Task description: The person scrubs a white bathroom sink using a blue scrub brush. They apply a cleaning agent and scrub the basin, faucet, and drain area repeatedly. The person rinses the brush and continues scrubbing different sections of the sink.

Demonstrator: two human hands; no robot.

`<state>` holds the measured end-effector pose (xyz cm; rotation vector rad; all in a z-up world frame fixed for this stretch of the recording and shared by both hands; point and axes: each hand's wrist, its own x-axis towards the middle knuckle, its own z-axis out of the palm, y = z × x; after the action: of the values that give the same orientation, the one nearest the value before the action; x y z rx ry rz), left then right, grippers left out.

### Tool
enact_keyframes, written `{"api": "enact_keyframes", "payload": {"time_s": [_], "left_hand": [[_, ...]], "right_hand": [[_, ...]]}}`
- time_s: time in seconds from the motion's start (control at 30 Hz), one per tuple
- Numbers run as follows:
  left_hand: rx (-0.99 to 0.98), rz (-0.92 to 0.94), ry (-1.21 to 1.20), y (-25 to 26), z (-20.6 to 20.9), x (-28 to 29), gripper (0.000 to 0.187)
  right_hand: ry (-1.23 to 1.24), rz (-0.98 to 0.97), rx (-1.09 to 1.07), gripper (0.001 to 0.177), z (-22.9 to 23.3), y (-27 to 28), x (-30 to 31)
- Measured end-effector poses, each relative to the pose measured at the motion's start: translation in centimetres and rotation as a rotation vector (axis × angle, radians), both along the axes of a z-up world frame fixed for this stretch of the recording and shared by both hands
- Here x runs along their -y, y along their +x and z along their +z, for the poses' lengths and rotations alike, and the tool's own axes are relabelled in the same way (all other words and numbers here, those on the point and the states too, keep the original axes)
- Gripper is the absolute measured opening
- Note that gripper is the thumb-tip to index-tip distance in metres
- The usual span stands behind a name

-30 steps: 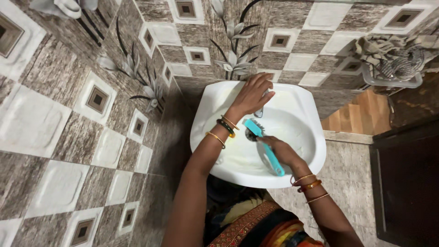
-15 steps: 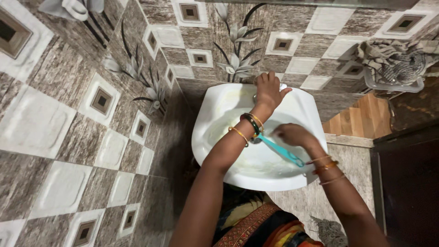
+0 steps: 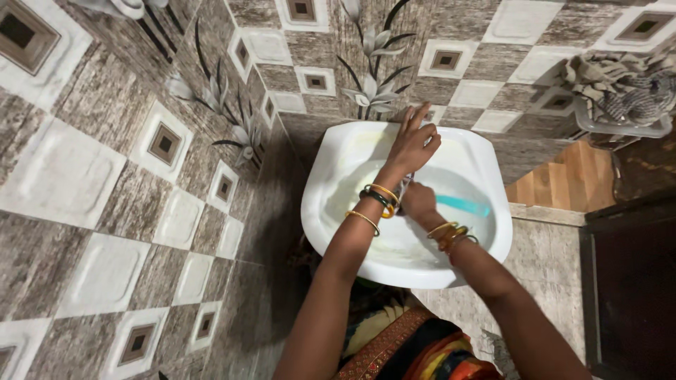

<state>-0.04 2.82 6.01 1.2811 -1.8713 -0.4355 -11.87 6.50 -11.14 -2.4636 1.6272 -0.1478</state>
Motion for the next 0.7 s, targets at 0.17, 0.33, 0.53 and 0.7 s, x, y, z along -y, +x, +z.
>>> {"api": "enact_keyframes", "payload": {"time_s": [0.17,0.33,0.53,0.7], "left_hand": [[-0.226,-0.192,0.049,1.7,-1.9,1.2,0.061],[-0.183,-0.214,0.102,2.3,-2.4,1.8,0.074],[-0.060,-0.246,0.122,2.9,-2.1,2.7,0.064],[-0.058,-0.236,0.085,2.4,-1.5,2.2,0.057]], "right_hand": [[0.136,0.050,0.238,0.044,-0.3,5.5,-2.6],[0.555,0.351,0.296,0.053,3.4,5.0,-7.1],[0.461,0.082,-0.183,0.060,9.8,-2.3,-5.0],[0.188,0.049,0.118,0.051,3.6,2.7,-3.0]]}}
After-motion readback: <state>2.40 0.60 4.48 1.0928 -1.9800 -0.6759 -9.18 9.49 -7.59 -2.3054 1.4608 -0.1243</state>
